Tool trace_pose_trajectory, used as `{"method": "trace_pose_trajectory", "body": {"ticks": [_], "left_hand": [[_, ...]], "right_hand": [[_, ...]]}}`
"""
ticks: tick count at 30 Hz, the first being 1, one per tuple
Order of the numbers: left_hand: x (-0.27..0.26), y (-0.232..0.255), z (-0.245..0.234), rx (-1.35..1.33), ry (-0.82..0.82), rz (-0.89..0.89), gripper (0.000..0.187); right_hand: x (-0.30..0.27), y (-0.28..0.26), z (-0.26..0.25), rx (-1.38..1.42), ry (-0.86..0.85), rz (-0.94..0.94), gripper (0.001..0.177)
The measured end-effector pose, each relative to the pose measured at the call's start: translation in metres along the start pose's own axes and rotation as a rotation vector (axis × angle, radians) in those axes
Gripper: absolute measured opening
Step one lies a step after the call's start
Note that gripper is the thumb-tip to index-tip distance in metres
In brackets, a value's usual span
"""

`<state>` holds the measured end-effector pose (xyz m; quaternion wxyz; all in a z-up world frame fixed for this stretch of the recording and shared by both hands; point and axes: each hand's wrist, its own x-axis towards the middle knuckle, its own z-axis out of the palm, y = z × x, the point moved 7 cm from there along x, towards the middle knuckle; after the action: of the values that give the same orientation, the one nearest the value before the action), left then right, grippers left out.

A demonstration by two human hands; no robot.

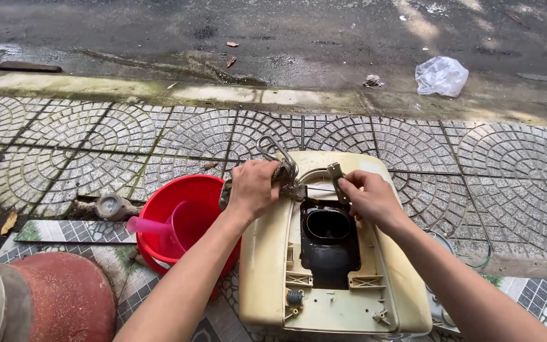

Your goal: A person is dismantling a water heater to remove and clean the heating element and filter assembly.

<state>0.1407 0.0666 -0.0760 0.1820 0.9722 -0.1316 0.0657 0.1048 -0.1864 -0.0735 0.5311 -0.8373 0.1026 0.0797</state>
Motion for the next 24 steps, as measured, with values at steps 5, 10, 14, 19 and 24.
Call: {"method": "trace_pose_trajectory", "body": {"ticks": [5,10,14,19,24], "left_hand": [[-0.006,0.014,-0.034,-0.226,0.184,0.05,0.013],[-0.018,0.052,-0.081,-0.376,0.337,0.252,0.016],[-0.029,0.085,-0.099,-0.422,0.453,0.463,0.016],[-0.028,0.099,-0.099,-0.584,0.414,0.517,0.015],[-0.026,0.1,-0.099,-0.94,0.242,0.446,0.012]], "right_hand": [[0.007,-0.003,-0.025,-0.312,0.083,-0.107,0.023],[0.002,-0.008,-0.035,-0.368,0.097,-0.115,0.027],[-0.022,-0.029,-0.019,-0.447,0.091,-0.206,0.036],[-0.002,-0.013,-0.026,-0.367,0.12,-0.27,0.035],[0.006,0.0,-0.022,0.376,-0.006,0.024,0.056]]}}
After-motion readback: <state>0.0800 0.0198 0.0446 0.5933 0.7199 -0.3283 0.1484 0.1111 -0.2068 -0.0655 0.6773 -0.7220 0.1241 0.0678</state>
